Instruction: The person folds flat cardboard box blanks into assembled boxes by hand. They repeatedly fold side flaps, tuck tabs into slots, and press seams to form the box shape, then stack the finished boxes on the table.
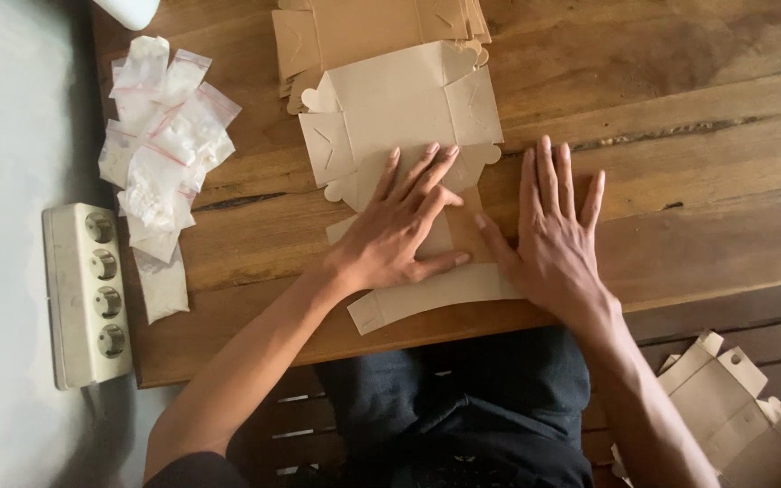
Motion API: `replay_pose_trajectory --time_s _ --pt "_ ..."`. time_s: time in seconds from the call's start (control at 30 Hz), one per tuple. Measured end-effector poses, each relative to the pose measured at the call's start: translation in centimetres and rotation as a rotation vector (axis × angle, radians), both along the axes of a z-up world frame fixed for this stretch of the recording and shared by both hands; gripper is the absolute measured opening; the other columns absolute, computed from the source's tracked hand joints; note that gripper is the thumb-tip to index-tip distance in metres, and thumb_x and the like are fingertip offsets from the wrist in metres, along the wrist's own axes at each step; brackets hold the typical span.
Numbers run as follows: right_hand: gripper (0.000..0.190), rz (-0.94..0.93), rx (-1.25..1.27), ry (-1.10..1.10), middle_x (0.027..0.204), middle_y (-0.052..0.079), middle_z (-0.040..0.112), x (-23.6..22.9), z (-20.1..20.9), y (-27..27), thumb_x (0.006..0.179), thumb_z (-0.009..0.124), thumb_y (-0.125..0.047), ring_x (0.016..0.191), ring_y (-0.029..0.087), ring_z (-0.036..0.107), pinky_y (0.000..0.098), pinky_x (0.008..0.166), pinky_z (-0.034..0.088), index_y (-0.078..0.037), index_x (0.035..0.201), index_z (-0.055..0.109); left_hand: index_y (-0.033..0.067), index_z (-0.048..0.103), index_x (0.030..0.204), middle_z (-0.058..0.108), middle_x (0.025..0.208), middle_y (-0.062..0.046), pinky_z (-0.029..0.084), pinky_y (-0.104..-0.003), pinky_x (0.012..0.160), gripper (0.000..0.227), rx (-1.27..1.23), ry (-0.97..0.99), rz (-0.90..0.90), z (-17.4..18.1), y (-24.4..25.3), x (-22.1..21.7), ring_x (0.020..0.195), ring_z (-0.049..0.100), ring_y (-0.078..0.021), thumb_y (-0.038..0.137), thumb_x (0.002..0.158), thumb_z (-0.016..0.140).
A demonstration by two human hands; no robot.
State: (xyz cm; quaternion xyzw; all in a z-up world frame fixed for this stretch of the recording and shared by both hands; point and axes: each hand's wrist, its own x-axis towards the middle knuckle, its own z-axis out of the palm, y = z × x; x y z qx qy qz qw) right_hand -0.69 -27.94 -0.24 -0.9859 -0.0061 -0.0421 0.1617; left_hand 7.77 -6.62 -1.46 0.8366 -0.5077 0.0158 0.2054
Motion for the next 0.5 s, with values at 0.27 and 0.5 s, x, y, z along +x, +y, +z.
replay_pose_trajectory --time_s 0.27,0.5 --pt "0.088 -0.009 0.008 0.055 0.171 0.022 0.0 3.9 0.1 0.1 0.106 0.035 -0.055 0.158 0.038 -0.004 0.0717 0.117 -0.008 0.008 0.163 0.01 0.0054 0.054 0.127 0.019 0.168 -0.019 0.007 -0.062 0.129 0.066 0.0 0.025 0.008 0.6 0.0 -0.2 0.158 0.017 -0.0371 0.065 0.099 0.052" --pt "0.085 -0.016 0.019 -0.056 0.17 0.027 0.014 1.5 -0.1 0.3 0.107 0.042 -0.051 0.158 0.042 0.009 0.0624 0.124 0.003 0.01 0.161 0.019 0.0075 0.054 0.131 0.019 0.168 -0.02 0.01 -0.064 0.128 0.064 -0.017 0.019 -0.002 0.2 0.0 0.0 0.158 0.017 -0.0377 0.063 0.1 0.056"
